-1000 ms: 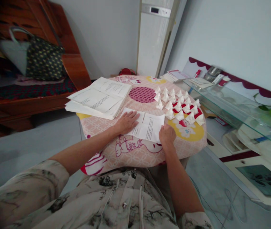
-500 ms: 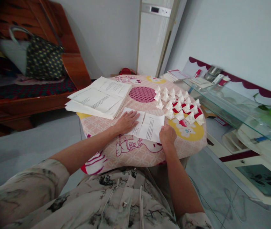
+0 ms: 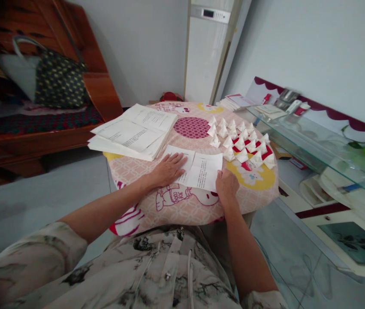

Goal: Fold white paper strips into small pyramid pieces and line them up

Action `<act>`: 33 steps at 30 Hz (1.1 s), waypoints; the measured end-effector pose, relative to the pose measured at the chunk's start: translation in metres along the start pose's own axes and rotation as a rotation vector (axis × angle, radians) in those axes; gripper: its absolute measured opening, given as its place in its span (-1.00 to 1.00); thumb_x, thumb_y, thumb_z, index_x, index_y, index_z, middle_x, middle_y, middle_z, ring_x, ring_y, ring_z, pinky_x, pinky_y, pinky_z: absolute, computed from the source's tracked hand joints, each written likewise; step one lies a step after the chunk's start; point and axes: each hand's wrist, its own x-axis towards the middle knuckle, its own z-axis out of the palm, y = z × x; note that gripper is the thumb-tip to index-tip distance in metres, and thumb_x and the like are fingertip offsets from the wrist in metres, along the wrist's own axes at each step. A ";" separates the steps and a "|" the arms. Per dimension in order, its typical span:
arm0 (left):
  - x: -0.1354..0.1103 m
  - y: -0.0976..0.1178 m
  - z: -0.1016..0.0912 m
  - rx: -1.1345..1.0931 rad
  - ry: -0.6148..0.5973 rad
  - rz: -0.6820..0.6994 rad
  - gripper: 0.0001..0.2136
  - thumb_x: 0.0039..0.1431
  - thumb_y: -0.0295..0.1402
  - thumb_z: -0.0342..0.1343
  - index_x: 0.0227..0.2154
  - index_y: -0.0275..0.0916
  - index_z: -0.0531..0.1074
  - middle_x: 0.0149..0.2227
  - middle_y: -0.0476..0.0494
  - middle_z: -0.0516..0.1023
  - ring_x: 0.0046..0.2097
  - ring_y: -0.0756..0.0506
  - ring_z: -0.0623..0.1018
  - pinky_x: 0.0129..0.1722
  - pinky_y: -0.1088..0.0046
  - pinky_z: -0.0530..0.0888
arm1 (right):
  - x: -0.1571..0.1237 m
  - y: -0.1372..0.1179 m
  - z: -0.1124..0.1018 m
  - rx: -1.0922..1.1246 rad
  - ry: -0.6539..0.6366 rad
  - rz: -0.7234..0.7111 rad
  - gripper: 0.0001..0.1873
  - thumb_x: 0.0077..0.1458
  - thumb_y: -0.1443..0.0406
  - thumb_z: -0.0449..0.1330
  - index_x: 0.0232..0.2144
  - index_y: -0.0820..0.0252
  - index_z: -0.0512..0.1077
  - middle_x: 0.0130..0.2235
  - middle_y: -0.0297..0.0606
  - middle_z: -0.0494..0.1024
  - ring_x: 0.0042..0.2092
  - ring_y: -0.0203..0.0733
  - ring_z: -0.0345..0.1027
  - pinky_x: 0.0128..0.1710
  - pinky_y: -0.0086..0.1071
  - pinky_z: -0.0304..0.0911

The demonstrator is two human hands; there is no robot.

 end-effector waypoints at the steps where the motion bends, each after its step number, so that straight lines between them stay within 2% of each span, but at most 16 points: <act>1: -0.001 0.000 0.001 0.001 0.001 0.002 -0.45 0.42 -0.16 -0.26 0.37 -0.29 0.05 0.42 -0.30 0.04 0.42 -0.27 0.08 0.36 0.04 0.05 | 0.001 0.000 0.000 -0.006 -0.004 0.004 -0.62 0.32 0.27 -0.01 -0.14 0.37 0.56 -0.13 0.07 0.61 -0.13 0.02 0.46 -0.24 -0.30 0.17; 9: -0.003 -0.002 0.006 0.015 0.017 0.014 -0.46 0.43 -0.16 -0.29 0.37 -0.29 0.04 0.42 -0.30 0.04 0.41 -0.27 0.08 0.36 0.02 0.05 | -0.001 -0.004 0.001 -0.045 -0.026 0.027 -0.62 0.32 0.29 -0.02 -0.16 0.38 0.56 -0.12 0.10 0.60 -0.10 0.06 0.48 -0.22 -0.28 0.20; 18: -0.004 -0.001 0.004 -0.004 0.015 0.002 -0.46 0.42 -0.17 -0.28 0.36 -0.27 0.05 0.41 -0.30 0.05 0.42 -0.27 0.07 0.36 0.03 0.03 | -0.003 -0.003 0.001 -0.025 -0.017 0.028 -0.62 0.29 0.32 -0.01 -0.15 0.41 0.57 -0.12 0.15 0.60 -0.10 0.09 0.47 -0.22 -0.26 0.19; 33: -0.004 0.000 0.002 -0.015 0.015 0.001 -0.47 0.42 -0.18 -0.26 0.36 -0.27 0.06 0.41 -0.29 0.06 0.41 -0.27 0.09 0.37 0.03 0.02 | -0.001 0.007 0.001 0.007 0.016 0.020 -0.62 0.26 0.31 -0.01 -0.20 0.38 0.58 -0.18 0.11 0.60 -0.17 0.03 0.44 -0.26 -0.28 0.15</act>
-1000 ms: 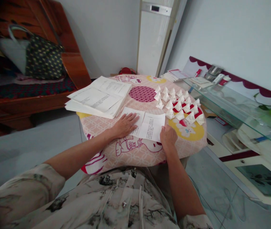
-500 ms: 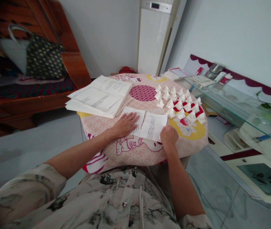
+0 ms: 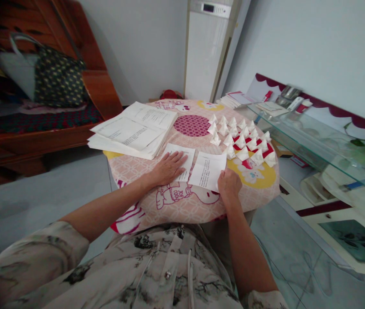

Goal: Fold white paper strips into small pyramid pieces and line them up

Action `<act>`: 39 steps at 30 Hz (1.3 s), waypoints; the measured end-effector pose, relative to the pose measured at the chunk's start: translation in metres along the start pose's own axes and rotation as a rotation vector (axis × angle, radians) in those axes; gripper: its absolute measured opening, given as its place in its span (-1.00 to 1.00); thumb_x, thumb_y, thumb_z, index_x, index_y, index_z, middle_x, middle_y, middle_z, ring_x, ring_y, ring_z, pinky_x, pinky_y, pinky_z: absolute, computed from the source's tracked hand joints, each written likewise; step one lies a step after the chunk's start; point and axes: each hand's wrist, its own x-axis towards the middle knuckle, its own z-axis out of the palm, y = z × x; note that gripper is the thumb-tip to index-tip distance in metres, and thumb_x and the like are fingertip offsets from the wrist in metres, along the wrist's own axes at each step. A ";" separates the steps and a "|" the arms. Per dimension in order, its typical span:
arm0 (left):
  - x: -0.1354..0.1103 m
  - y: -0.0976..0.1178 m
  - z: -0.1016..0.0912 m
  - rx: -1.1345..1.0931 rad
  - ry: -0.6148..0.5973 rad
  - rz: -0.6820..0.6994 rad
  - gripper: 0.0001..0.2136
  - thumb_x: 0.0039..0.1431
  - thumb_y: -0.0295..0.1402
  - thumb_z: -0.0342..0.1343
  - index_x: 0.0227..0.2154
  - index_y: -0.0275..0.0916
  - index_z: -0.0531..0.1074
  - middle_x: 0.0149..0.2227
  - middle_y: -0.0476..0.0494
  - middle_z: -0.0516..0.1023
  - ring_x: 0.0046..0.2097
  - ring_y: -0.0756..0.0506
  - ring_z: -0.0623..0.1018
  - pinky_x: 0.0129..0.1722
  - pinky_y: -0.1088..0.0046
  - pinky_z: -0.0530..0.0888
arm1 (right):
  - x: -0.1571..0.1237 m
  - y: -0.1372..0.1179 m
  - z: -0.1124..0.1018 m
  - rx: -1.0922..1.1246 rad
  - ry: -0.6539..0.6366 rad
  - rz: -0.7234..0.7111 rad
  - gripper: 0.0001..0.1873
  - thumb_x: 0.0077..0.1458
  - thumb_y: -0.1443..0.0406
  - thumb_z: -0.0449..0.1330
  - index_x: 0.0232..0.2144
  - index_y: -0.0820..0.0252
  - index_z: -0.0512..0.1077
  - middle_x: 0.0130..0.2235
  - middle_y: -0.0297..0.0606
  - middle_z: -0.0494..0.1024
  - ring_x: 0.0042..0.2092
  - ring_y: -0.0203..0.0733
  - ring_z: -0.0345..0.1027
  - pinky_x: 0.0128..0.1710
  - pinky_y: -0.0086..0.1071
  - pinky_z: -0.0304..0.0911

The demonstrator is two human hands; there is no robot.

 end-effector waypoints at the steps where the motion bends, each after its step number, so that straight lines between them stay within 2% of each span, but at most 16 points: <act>1: 0.000 0.000 0.000 -0.005 -0.001 -0.002 -0.47 0.42 -0.18 -0.26 0.36 -0.28 0.06 0.41 -0.29 0.06 0.41 -0.27 0.09 0.37 0.03 0.02 | 0.001 0.003 0.000 -0.001 0.013 0.004 -0.63 0.26 0.31 -0.01 -0.22 0.38 0.58 -0.19 0.10 0.60 -0.18 0.02 0.43 -0.28 -0.29 0.14; 4: 0.002 0.000 -0.001 -0.036 0.008 -0.012 -0.47 0.41 -0.18 -0.23 0.35 -0.30 0.08 0.41 -0.30 0.08 0.40 -0.26 0.12 0.37 0.03 0.04 | 0.003 0.015 0.002 0.018 0.070 0.005 -0.63 0.23 0.29 -0.01 -0.31 0.35 0.57 -0.27 0.06 0.59 -0.27 -0.03 0.39 -0.33 -0.30 0.09; 6: 0.003 -0.003 -0.004 -0.074 0.047 -0.037 -0.49 0.41 -0.21 -0.21 0.33 -0.32 0.12 0.38 -0.30 0.14 0.38 -0.21 0.17 0.37 0.12 0.09 | 0.006 0.024 0.002 0.078 0.108 -0.038 -0.64 0.20 0.26 0.00 -0.43 0.31 0.54 -0.37 -0.03 0.56 -0.34 -0.09 0.32 -0.36 -0.31 0.06; 9: 0.000 -0.009 -0.013 -0.118 0.152 -0.161 -0.53 0.41 -0.24 -0.19 0.26 -0.35 0.22 0.28 -0.30 0.33 0.29 -0.14 0.33 0.29 0.32 0.25 | 0.010 0.033 0.004 0.235 0.146 -0.110 -0.65 0.13 0.21 0.03 -0.62 0.22 0.39 -0.55 -0.21 0.42 -0.43 -0.18 0.19 -0.40 -0.32 0.02; 11: -0.005 -0.014 -0.020 -0.101 0.207 -0.266 -0.59 0.39 -0.24 -0.15 0.18 -0.30 0.32 0.17 -0.28 0.45 0.19 -0.15 0.44 0.19 0.34 0.36 | 0.012 0.037 0.005 0.339 0.161 -0.124 -0.65 0.09 0.19 0.04 -0.68 0.17 0.29 -0.62 -0.31 0.30 -0.48 -0.22 0.12 -0.42 -0.33 0.00; 15: -0.017 -0.019 -0.029 -0.028 0.163 -0.377 -0.63 0.36 -0.20 -0.08 0.10 -0.25 0.37 0.04 -0.26 0.52 0.03 -0.20 0.53 0.01 0.29 0.48 | 0.014 0.041 0.007 0.499 0.149 -0.129 -0.65 0.04 0.14 0.03 -0.70 0.14 0.23 -0.64 -0.37 0.23 -0.50 -0.25 0.09 -0.45 -0.34 -0.03; 19: -0.019 -0.015 -0.029 -0.019 0.132 -0.338 -0.56 0.30 -0.17 0.03 0.16 -0.25 0.31 0.03 -0.26 0.51 0.01 -0.22 0.53 0.00 0.28 0.48 | 0.014 0.042 0.009 0.560 0.133 -0.107 -0.65 0.00 0.10 0.03 -0.68 0.15 0.27 -0.63 -0.35 0.26 -0.49 -0.23 0.13 -0.45 -0.34 0.00; 23: -0.018 -0.012 -0.027 -0.053 0.142 -0.296 -0.51 0.26 -0.24 0.09 0.21 -0.30 0.28 0.15 -0.30 0.42 0.07 -0.21 0.50 0.10 0.30 0.44 | 0.015 0.042 0.011 0.580 0.127 -0.098 -0.65 -0.03 0.07 0.03 -0.68 0.15 0.27 -0.63 -0.34 0.28 -0.49 -0.22 0.13 -0.46 -0.34 -0.01; 27: -0.021 -0.010 -0.024 -0.101 0.163 -0.295 -0.52 0.24 -0.31 0.10 0.21 -0.25 0.29 0.20 -0.26 0.39 0.14 -0.18 0.47 0.15 0.33 0.42 | 0.015 0.044 0.013 0.598 0.127 -0.092 -0.63 -0.04 0.05 0.04 -0.67 0.17 0.31 -0.63 -0.34 0.29 -0.49 -0.21 0.15 -0.46 -0.33 0.02; 30: -0.025 -0.009 -0.021 -0.122 0.147 -0.239 -0.50 0.20 -0.25 0.16 0.20 -0.24 0.32 0.22 -0.25 0.39 0.17 -0.20 0.45 0.18 0.30 0.40 | 0.016 0.046 0.014 0.620 0.134 -0.063 -0.63 -0.06 0.04 0.05 -0.66 0.18 0.35 -0.63 -0.34 0.30 -0.49 -0.20 0.16 -0.47 -0.34 0.04; 33: -0.026 -0.009 -0.018 -0.108 0.135 -0.171 -0.43 0.16 -0.17 0.21 0.21 -0.23 0.32 0.29 -0.30 0.31 0.26 -0.24 0.38 0.27 0.22 0.30 | 0.016 0.047 0.015 0.653 0.129 -0.053 -0.63 -0.07 0.04 0.07 -0.64 0.19 0.39 -0.62 -0.32 0.34 -0.48 -0.18 0.19 -0.46 -0.33 0.08; 37: -0.011 -0.015 -0.019 -0.082 0.100 -0.130 -0.40 0.19 -0.18 0.17 0.24 -0.32 0.27 0.31 -0.39 0.27 0.31 -0.24 0.32 0.29 0.22 0.27 | 0.017 0.048 0.017 0.658 0.125 -0.043 -0.61 -0.08 0.03 0.06 -0.65 0.20 0.39 -0.62 -0.30 0.34 -0.47 -0.16 0.21 -0.46 -0.33 0.09; 39: 0.002 -0.019 -0.022 -0.057 0.098 -0.096 -0.42 0.21 -0.21 0.15 0.25 -0.31 0.26 0.30 -0.37 0.28 0.31 -0.23 0.31 0.30 0.23 0.25 | 0.018 0.048 0.018 0.649 0.124 -0.035 -0.60 -0.08 0.02 0.05 -0.65 0.20 0.39 -0.62 -0.29 0.34 -0.47 -0.16 0.21 -0.46 -0.32 0.08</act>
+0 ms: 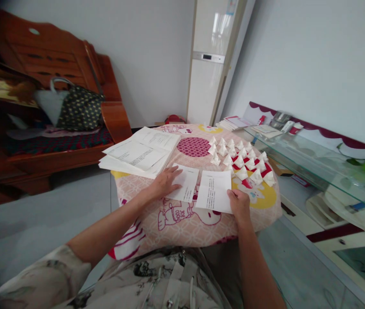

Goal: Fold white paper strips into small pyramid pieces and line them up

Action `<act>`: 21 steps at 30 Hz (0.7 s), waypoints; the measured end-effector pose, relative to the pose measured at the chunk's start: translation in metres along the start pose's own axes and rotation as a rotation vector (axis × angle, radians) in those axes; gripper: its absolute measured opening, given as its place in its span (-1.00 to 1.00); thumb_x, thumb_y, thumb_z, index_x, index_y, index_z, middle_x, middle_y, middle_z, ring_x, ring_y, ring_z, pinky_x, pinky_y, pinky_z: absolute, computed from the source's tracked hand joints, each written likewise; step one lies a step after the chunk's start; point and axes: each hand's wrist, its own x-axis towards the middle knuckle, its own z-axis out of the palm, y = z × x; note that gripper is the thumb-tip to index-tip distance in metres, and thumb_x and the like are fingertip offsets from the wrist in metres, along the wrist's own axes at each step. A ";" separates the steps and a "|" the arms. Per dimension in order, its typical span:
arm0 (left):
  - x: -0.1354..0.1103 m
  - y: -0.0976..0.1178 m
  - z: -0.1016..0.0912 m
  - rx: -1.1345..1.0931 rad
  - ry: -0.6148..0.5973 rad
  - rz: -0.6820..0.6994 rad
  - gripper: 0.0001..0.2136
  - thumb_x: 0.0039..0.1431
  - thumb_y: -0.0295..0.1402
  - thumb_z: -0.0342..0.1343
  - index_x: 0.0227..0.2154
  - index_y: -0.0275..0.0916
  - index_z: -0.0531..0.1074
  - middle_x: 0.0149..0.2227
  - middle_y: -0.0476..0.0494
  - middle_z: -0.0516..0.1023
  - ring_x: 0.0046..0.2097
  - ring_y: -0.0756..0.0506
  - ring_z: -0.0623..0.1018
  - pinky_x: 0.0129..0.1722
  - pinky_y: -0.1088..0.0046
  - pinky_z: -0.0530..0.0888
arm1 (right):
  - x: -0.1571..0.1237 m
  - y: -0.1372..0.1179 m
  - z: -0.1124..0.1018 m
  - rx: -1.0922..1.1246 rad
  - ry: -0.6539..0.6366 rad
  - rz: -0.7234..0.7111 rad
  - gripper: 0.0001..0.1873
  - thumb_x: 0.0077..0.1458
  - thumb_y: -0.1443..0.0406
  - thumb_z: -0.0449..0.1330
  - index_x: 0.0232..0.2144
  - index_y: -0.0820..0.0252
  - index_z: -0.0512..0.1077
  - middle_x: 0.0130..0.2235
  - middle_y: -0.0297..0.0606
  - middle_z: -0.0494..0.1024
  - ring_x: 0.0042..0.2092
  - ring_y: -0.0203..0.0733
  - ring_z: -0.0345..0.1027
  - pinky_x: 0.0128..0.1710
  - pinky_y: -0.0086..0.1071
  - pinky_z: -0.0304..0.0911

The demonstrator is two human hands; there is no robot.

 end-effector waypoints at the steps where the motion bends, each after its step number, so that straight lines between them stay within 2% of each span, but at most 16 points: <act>1: 0.008 -0.002 -0.001 0.015 0.006 0.002 -0.43 0.23 -0.22 0.14 0.25 -0.33 0.24 0.29 -0.37 0.30 0.31 -0.22 0.31 0.30 0.24 0.23 | 0.000 0.000 0.000 -0.002 -0.005 0.002 -0.60 -0.08 0.01 0.05 -0.65 0.19 0.40 -0.62 -0.29 0.35 -0.47 -0.15 0.22 -0.45 -0.32 0.09; 3: 0.024 -0.005 -0.002 0.067 0.025 -0.040 -0.39 0.23 -0.20 0.14 0.27 -0.40 0.21 0.27 -0.44 0.31 0.31 -0.27 0.29 0.29 0.22 0.23 | 0.001 0.001 0.001 0.008 -0.017 0.001 -0.60 -0.08 0.01 0.06 -0.64 0.19 0.41 -0.61 -0.28 0.38 -0.46 -0.13 0.25 -0.44 -0.31 0.11; 5: 0.039 -0.009 -0.002 0.107 0.028 -0.082 -0.39 0.26 -0.15 0.10 0.28 -0.38 0.19 0.27 -0.44 0.30 0.30 -0.32 0.29 0.27 0.14 0.23 | 0.001 0.001 0.001 0.020 -0.022 0.002 -0.61 -0.08 0.02 0.07 -0.61 0.20 0.44 -0.60 -0.27 0.41 -0.45 -0.11 0.28 -0.41 -0.30 0.14; 7: 0.052 -0.014 -0.003 0.098 -0.034 -0.099 -0.42 0.28 -0.15 0.07 0.26 -0.36 0.20 0.25 -0.41 0.33 0.27 -0.31 0.32 0.23 0.17 0.28 | 0.001 0.002 0.001 0.016 -0.013 -0.001 -0.62 -0.07 0.03 0.07 -0.60 0.20 0.45 -0.58 -0.25 0.44 -0.44 -0.09 0.30 -0.40 -0.28 0.15; 10: 0.065 -0.022 -0.006 0.051 -0.142 -0.050 -0.47 0.27 -0.17 0.09 0.23 -0.29 0.25 0.18 -0.35 0.39 0.20 -0.24 0.40 0.15 0.24 0.35 | 0.000 0.003 0.002 -0.001 -0.001 -0.014 -0.61 -0.06 0.04 0.07 -0.60 0.21 0.45 -0.58 -0.24 0.45 -0.44 -0.09 0.30 -0.39 -0.28 0.14; 14: 0.071 -0.033 -0.011 -0.008 -0.156 -0.011 -0.57 0.19 -0.21 0.16 0.10 -0.26 0.42 0.09 -0.31 0.46 0.10 -0.22 0.47 0.09 0.32 0.39 | -0.001 0.003 0.003 0.002 0.003 -0.048 -0.60 -0.04 0.02 0.05 -0.64 0.19 0.42 -0.60 -0.25 0.42 -0.46 -0.10 0.28 -0.42 -0.28 0.12; 18: 0.071 -0.039 -0.013 -0.179 -0.095 -0.052 -0.63 0.03 -0.33 0.27 -0.06 -0.27 0.55 -0.05 -0.23 0.57 0.00 -0.20 0.52 0.02 0.39 0.41 | -0.002 0.004 0.003 0.013 0.026 -0.069 -0.59 -0.05 0.01 0.06 -0.67 0.18 0.39 -0.62 -0.24 0.40 -0.48 -0.12 0.25 -0.44 -0.29 0.09; 21: 0.073 -0.044 -0.018 -0.248 -0.002 -0.148 -0.76 0.09 -0.43 0.15 -0.17 -0.30 0.59 -0.19 -0.21 0.62 -0.12 -0.17 0.56 -0.07 0.40 0.43 | -0.003 0.003 0.003 0.045 0.034 -0.063 -0.59 -0.05 0.01 0.07 -0.66 0.19 0.39 -0.62 -0.26 0.39 -0.49 -0.14 0.23 -0.45 -0.30 0.07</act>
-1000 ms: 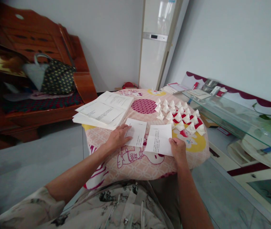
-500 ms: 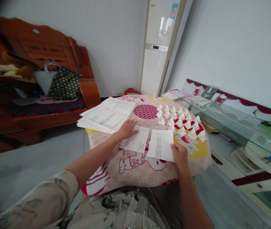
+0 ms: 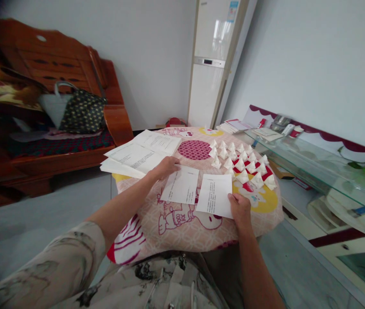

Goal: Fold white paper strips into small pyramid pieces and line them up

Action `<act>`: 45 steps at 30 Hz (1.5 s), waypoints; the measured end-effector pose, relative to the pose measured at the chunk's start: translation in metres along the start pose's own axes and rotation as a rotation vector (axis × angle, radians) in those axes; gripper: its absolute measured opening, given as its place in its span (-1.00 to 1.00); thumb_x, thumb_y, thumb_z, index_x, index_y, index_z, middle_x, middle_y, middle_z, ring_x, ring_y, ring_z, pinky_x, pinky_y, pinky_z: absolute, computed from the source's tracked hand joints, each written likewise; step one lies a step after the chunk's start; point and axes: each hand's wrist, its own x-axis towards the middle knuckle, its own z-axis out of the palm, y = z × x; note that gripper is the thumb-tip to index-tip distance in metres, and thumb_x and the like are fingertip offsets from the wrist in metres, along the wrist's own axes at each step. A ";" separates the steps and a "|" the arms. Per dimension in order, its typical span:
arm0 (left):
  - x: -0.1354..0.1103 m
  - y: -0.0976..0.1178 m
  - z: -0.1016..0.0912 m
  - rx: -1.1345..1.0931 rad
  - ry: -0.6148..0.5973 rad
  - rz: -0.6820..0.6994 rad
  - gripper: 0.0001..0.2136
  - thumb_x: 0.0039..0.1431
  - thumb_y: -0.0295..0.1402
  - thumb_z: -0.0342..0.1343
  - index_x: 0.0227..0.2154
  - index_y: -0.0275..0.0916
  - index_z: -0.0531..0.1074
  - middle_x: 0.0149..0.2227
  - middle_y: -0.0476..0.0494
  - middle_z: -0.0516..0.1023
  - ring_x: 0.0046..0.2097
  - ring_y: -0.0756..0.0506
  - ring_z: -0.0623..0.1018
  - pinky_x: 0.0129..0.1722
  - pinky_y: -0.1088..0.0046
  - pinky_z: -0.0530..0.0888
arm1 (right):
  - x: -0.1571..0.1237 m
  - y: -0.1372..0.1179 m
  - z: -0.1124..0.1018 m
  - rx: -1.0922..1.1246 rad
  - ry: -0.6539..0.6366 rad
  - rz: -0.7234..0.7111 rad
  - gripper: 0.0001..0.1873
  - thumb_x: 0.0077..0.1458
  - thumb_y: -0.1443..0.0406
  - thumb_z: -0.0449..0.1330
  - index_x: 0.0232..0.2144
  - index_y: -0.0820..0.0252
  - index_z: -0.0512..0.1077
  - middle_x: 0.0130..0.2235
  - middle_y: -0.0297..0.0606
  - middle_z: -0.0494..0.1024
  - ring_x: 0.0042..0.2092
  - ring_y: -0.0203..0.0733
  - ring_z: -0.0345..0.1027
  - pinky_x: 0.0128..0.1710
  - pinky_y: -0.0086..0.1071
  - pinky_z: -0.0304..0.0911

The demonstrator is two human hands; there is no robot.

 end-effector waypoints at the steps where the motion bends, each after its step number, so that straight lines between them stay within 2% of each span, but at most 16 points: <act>1: 0.001 -0.002 -0.004 -0.004 0.032 -0.022 -0.76 0.14 -0.43 0.09 -0.17 -0.32 0.59 -0.20 -0.23 0.62 -0.13 -0.18 0.57 -0.08 0.38 0.43 | 0.000 -0.001 0.000 0.012 0.001 0.006 -0.59 -0.04 0.00 0.06 -0.66 0.18 0.38 -0.62 -0.27 0.38 -0.49 -0.15 0.22 -0.45 -0.30 0.07; 4: 0.005 -0.018 -0.022 -0.097 0.301 -0.229 -0.79 0.14 -0.43 0.12 -0.23 -0.38 0.60 -0.24 -0.32 0.63 -0.14 -0.21 0.57 -0.10 0.31 0.41 | -0.001 -0.003 0.000 0.022 0.005 0.012 -0.60 -0.05 0.01 0.06 -0.67 0.17 0.34 -0.63 -0.29 0.35 -0.51 -0.18 0.18 -0.47 -0.31 0.03; 9: 0.005 -0.063 -0.044 -0.233 0.531 -0.406 -0.80 0.12 -0.38 0.13 -0.29 -0.37 0.59 -0.33 -0.33 0.63 -0.10 -0.29 0.57 -0.10 0.23 0.36 | -0.001 -0.007 -0.001 0.028 0.029 -0.009 -0.60 -0.05 0.00 0.05 -0.72 0.12 0.23 -0.66 -0.35 0.24 -0.53 -0.23 0.09 -0.49 -0.31 -0.03; 11: 0.003 -0.079 -0.046 -0.261 0.550 -0.434 -0.77 0.07 -0.31 0.14 -0.31 -0.35 0.59 -0.32 -0.41 0.62 -0.05 -0.35 0.56 -0.08 0.16 0.35 | -0.002 -0.008 -0.001 0.041 0.024 -0.001 -0.59 -0.05 0.00 0.06 -0.72 0.12 0.22 -0.67 -0.36 0.22 -0.54 -0.24 0.07 -0.49 -0.31 -0.03; 13: -0.002 -0.090 -0.044 -0.310 0.552 -0.416 -0.71 0.02 -0.19 0.15 -0.31 -0.28 0.60 -0.24 -0.46 0.62 0.06 -0.40 0.51 -0.01 0.10 0.32 | -0.002 -0.007 -0.001 0.058 0.017 0.006 -0.59 -0.05 0.00 0.07 -0.72 0.13 0.23 -0.67 -0.37 0.21 -0.54 -0.24 0.07 -0.49 -0.32 -0.03; 17: -0.010 -0.087 -0.039 -0.627 0.609 -0.058 -0.49 -0.04 -0.13 0.20 0.00 -0.20 0.52 0.11 -0.45 0.46 0.37 -0.40 0.11 0.19 0.07 0.18 | -0.003 -0.002 0.000 0.107 0.011 0.041 -0.60 -0.03 0.01 0.11 -0.69 0.15 0.30 -0.65 -0.39 0.20 -0.52 -0.24 0.07 -0.49 -0.33 -0.03; 20: -0.013 -0.060 -0.039 -0.466 0.757 -0.143 -0.49 -0.01 -0.25 0.26 0.06 -0.22 0.47 0.21 -0.41 0.36 0.32 -0.42 0.19 0.27 0.02 0.15 | -0.001 0.001 0.002 0.194 0.016 0.111 -0.63 -0.07 0.02 0.17 -0.66 0.17 0.36 -0.63 -0.39 0.24 -0.50 -0.24 0.09 -0.48 -0.34 0.00; 23: -0.011 -0.025 -0.034 -0.460 0.599 -0.097 -0.54 0.08 -0.31 0.25 0.07 -0.26 0.44 0.09 -0.31 0.48 0.05 -0.26 0.51 0.08 0.18 0.41 | 0.005 -0.003 0.006 0.356 0.004 0.198 -0.64 -0.12 0.02 0.22 -0.62 0.19 0.41 -0.60 -0.38 0.31 -0.50 -0.24 0.11 -0.50 -0.36 0.02; 25: -0.011 -0.002 -0.024 -0.553 0.384 -0.092 -0.57 0.16 -0.34 0.20 0.09 -0.30 0.41 0.02 -0.26 0.52 -0.07 -0.15 0.56 -0.05 0.34 0.47 | 0.011 -0.009 0.010 0.460 -0.010 0.225 -0.65 -0.15 0.02 0.26 -0.58 0.21 0.45 -0.59 -0.37 0.35 -0.50 -0.24 0.14 -0.51 -0.36 0.04; 28: -0.013 0.024 -0.002 -0.694 0.161 -0.126 -0.58 0.17 -0.33 0.21 0.08 -0.31 0.40 -0.27 -0.19 0.61 -0.32 -0.06 0.58 -0.24 0.37 0.51 | 0.023 -0.026 0.015 0.560 -0.001 0.213 -0.65 -0.18 0.04 0.31 -0.56 0.23 0.49 -0.58 -0.36 0.39 -0.50 -0.25 0.17 -0.50 -0.38 0.07; 30: -0.016 0.036 0.010 -0.928 -0.022 -0.191 -0.49 0.16 -0.25 0.23 0.15 -0.30 0.33 -0.28 -0.21 0.61 -0.32 -0.10 0.60 -0.29 0.35 0.52 | 0.030 -0.039 0.018 0.624 0.012 0.194 -0.66 -0.19 0.05 0.34 -0.54 0.23 0.51 -0.55 -0.36 0.43 -0.48 -0.24 0.22 -0.49 -0.38 0.12; 33: -0.020 0.047 0.019 -1.219 -0.149 -0.128 -0.48 0.11 -0.18 0.28 0.09 -0.28 0.37 -0.15 -0.28 0.62 -0.22 -0.13 0.62 -0.22 0.30 0.54 | 0.038 -0.055 0.025 0.690 -0.035 0.197 -0.66 -0.20 0.06 0.36 -0.53 0.23 0.52 -0.55 -0.36 0.46 -0.49 -0.24 0.25 -0.49 -0.38 0.15; 36: -0.017 0.050 0.018 -1.320 -0.133 -0.111 -0.58 0.06 -0.29 0.31 -0.02 -0.27 0.44 -0.09 -0.26 0.62 -0.16 -0.15 0.61 -0.19 0.30 0.54 | 0.044 -0.067 0.033 0.728 -0.093 0.177 -0.67 -0.20 0.07 0.39 -0.53 0.22 0.52 -0.55 -0.37 0.48 -0.48 -0.23 0.28 -0.48 -0.39 0.19; 40: -0.005 0.045 0.016 -1.308 -0.037 -0.234 -0.62 0.06 -0.45 0.23 0.00 -0.28 0.45 -0.16 -0.20 0.63 -0.20 -0.12 0.60 -0.25 0.36 0.54 | 0.055 -0.078 0.042 0.844 -0.205 0.193 -0.69 -0.24 0.11 0.42 -0.51 0.22 0.53 -0.50 -0.34 0.55 -0.47 -0.22 0.35 -0.44 -0.37 0.26; 43: 0.005 0.037 0.015 -1.273 0.057 -0.291 -0.57 0.14 -0.43 0.16 0.10 -0.29 0.38 -0.14 -0.24 0.61 -0.19 -0.12 0.59 -0.28 0.39 0.53 | 0.067 -0.083 0.047 0.910 -0.264 0.239 -0.70 -0.28 0.15 0.44 -0.48 0.21 0.54 -0.46 -0.32 0.58 -0.44 -0.20 0.41 -0.41 -0.34 0.31; 45: 0.010 0.031 0.015 -1.205 0.181 -0.211 -0.48 0.16 -0.35 0.18 0.20 -0.24 0.30 -0.05 -0.26 0.57 -0.12 -0.14 0.58 -0.24 0.37 0.53 | 0.075 -0.085 0.051 0.924 -0.287 0.251 -0.70 -0.28 0.15 0.44 -0.47 0.20 0.54 -0.45 -0.31 0.59 -0.43 -0.17 0.43 -0.40 -0.31 0.32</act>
